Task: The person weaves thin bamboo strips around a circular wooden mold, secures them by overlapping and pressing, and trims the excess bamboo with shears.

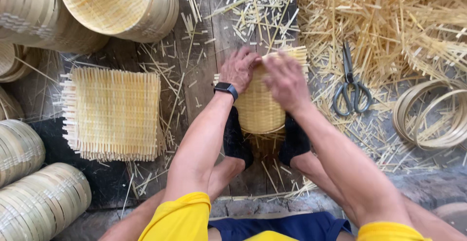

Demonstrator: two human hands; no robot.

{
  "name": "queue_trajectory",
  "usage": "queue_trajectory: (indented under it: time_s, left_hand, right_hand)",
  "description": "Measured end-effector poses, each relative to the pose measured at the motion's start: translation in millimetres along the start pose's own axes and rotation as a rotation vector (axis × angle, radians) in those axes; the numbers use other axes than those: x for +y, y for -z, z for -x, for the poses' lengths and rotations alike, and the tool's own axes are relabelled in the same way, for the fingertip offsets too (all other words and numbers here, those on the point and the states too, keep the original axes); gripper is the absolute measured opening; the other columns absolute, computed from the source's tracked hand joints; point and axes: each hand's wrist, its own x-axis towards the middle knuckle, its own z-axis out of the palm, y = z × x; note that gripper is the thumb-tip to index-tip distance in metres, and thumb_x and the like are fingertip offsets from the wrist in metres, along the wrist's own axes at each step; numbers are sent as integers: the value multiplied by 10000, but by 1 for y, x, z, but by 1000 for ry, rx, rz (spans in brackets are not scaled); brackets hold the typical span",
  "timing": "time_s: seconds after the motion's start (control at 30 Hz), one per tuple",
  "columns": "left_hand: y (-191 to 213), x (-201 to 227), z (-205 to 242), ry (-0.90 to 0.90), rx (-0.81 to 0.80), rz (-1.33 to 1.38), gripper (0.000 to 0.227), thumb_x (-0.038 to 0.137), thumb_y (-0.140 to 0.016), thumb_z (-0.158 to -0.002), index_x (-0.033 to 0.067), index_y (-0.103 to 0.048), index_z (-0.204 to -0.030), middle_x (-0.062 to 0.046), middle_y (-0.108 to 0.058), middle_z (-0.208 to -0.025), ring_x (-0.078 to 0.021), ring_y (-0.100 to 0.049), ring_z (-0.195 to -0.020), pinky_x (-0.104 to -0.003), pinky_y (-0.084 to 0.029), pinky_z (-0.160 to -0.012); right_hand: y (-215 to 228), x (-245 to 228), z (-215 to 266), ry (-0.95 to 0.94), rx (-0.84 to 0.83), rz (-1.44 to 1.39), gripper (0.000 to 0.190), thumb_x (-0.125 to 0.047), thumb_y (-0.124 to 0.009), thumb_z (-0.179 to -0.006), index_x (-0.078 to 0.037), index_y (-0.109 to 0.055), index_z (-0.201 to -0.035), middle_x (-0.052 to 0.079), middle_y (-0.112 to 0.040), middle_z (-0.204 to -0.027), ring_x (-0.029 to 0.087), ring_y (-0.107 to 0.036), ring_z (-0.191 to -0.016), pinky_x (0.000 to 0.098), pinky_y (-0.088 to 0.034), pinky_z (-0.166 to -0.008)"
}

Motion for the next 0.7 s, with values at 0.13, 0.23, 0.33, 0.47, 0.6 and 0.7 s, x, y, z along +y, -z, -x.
queue_trajectory:
  time_s: [0.13,0.23,0.33,0.47,0.6,0.7]
  left_hand:
    - [8,-1,-9,249,-202,157,272,430,-591,-1022,218,-759,-1052,-29,-717,-988,-304,-689,-872,-452,-547,-734]
    - [6,-1,-13,380,-254,244,297,462,-626,-974,215,-788,-1000,-23,-746,-887,-242,-713,-795,-409,-553,-705]
    - [2,-6,-21,589,-359,326,358,518,-687,-899,194,-816,-977,-33,-769,-804,-190,-719,-740,-366,-552,-686]
    - [-7,-19,-23,620,-381,479,401,522,-743,-853,137,-827,-935,-23,-773,-768,-137,-702,-715,-323,-545,-688]
    - [-20,-28,-24,636,-381,576,392,474,-782,-847,87,-823,-890,-26,-757,-746,-125,-653,-687,-321,-529,-666]
    - [-28,-35,-21,649,-386,610,372,435,-795,-856,64,-808,-872,-26,-747,-740,-113,-637,-684,-309,-522,-662]
  right_hand:
    - [-18,20,-19,-323,-46,-334,167,-154,-713,-1002,-84,-754,-1147,132,-748,-1034,274,-683,-1011,405,-542,-899]
    - [-22,26,-15,-475,-121,-472,132,-174,-698,-1025,-83,-762,-1096,125,-750,-924,229,-715,-806,367,-572,-719]
    - [-19,28,-23,-626,-208,-603,159,-220,-687,-1011,-98,-771,-1070,93,-747,-836,201,-681,-677,366,-558,-636]
    - [-11,29,-18,-619,-357,-488,367,-340,-546,-1072,-48,-681,-894,118,-650,-715,235,-585,-644,409,-525,-697]
    - [-25,35,1,-674,-411,-437,640,-501,-276,-1131,-12,-520,-796,157,-569,-764,260,-544,-698,458,-499,-677]
    - [-43,48,3,-856,-573,-515,689,-595,-204,-1053,-36,-525,-811,160,-599,-758,269,-573,-735,457,-488,-732]
